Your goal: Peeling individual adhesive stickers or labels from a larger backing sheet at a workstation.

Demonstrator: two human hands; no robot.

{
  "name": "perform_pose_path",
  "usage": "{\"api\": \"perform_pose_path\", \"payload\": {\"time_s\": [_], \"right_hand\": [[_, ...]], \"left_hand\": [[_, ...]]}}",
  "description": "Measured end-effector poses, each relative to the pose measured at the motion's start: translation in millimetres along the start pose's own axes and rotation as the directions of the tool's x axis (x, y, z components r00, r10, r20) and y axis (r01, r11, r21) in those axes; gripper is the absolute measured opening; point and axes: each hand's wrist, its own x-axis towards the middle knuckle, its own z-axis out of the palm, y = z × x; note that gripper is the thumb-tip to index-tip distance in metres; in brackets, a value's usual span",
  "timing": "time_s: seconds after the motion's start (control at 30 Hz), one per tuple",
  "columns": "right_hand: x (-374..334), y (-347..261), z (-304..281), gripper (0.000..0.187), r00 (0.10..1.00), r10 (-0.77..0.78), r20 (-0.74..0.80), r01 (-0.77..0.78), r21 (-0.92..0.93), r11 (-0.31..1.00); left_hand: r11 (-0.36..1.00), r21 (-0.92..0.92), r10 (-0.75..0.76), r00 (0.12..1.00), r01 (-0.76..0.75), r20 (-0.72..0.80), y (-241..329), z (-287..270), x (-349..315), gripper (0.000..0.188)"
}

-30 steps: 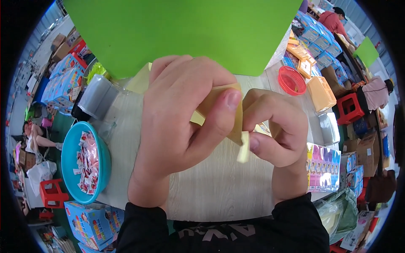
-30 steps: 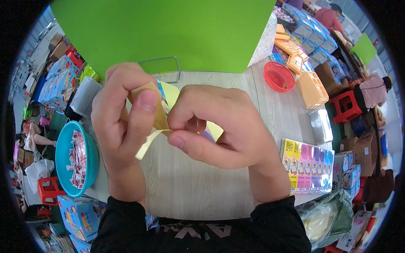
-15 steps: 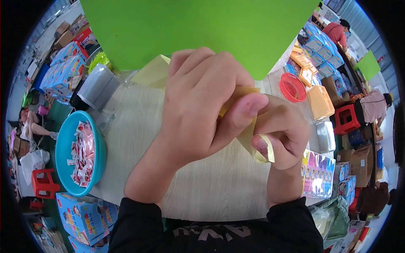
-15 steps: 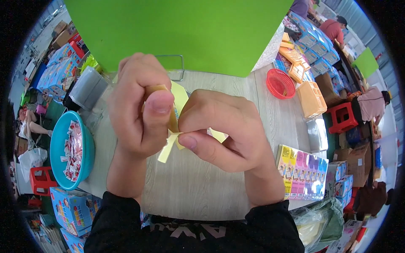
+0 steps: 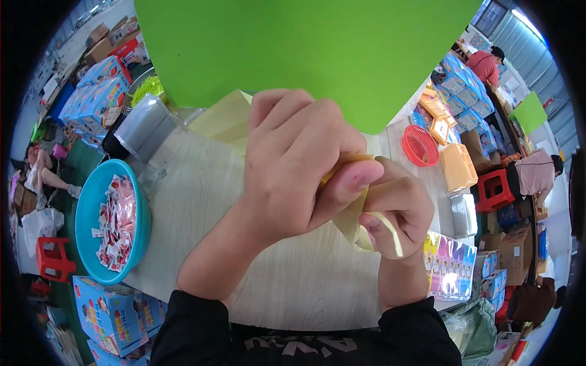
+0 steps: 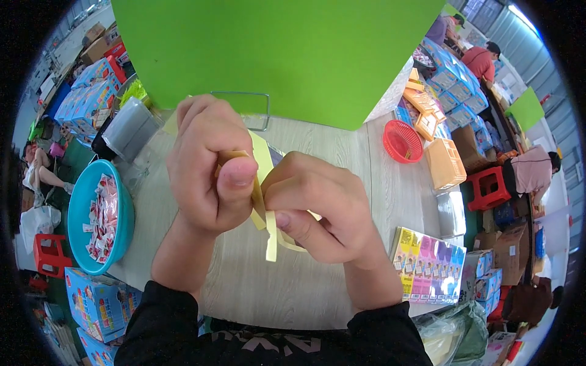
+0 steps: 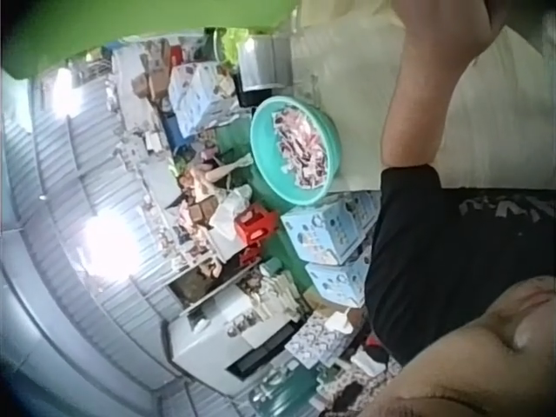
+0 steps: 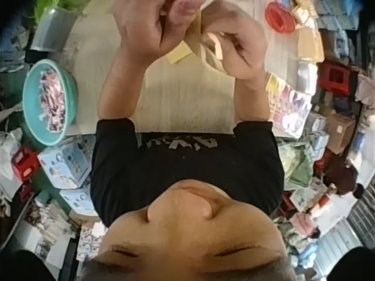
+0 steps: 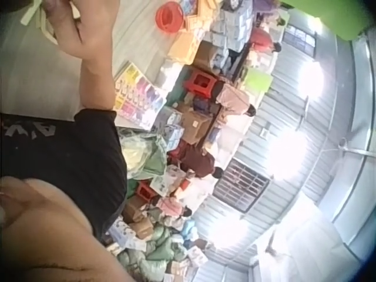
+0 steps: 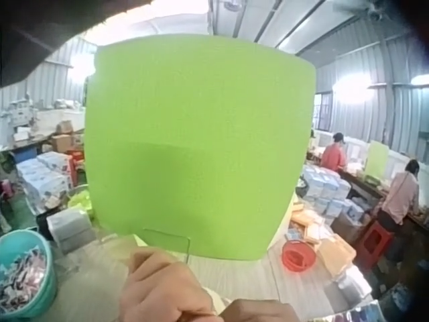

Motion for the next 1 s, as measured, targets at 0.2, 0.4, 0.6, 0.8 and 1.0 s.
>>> {"api": "perform_pose_path", "payload": {"time_s": [0.2,0.4,0.6,0.8,1.0], "right_hand": [[-2.5,-5.0,18.1,0.008,0.997,0.055,-0.054,-0.048,0.124,0.991],[0.7,-17.6,19.5,0.007,0.989,0.137,-0.058,-0.131,0.1,0.986],[8.4,-32.8,7.6,0.013,0.963,0.231,0.14,-0.237,0.027,0.971],[3.9,-43.6,2.3,0.006,0.939,0.34,0.055,-0.344,0.211,0.915],[2.0,-48.6,7.2,0.007,0.919,0.387,0.079,-0.391,0.313,0.866]], "left_hand": [[0.996,-0.005,0.091,0.992,-0.091,0.091,-2.6,-12.9,4.3,0.035],[0.995,-0.044,0.097,0.985,-0.092,0.14,-3.0,-19.7,10.8,0.036],[0.994,-0.088,0.092,0.955,-0.069,0.282,3.7,-29.8,19.5,0.037],[0.992,0.121,-0.037,0.996,0.027,0.087,26.2,-20.8,16.0,0.032],[0.967,-0.094,-0.231,0.97,0.238,0.079,33.5,-15.2,3.8,0.013]]}}
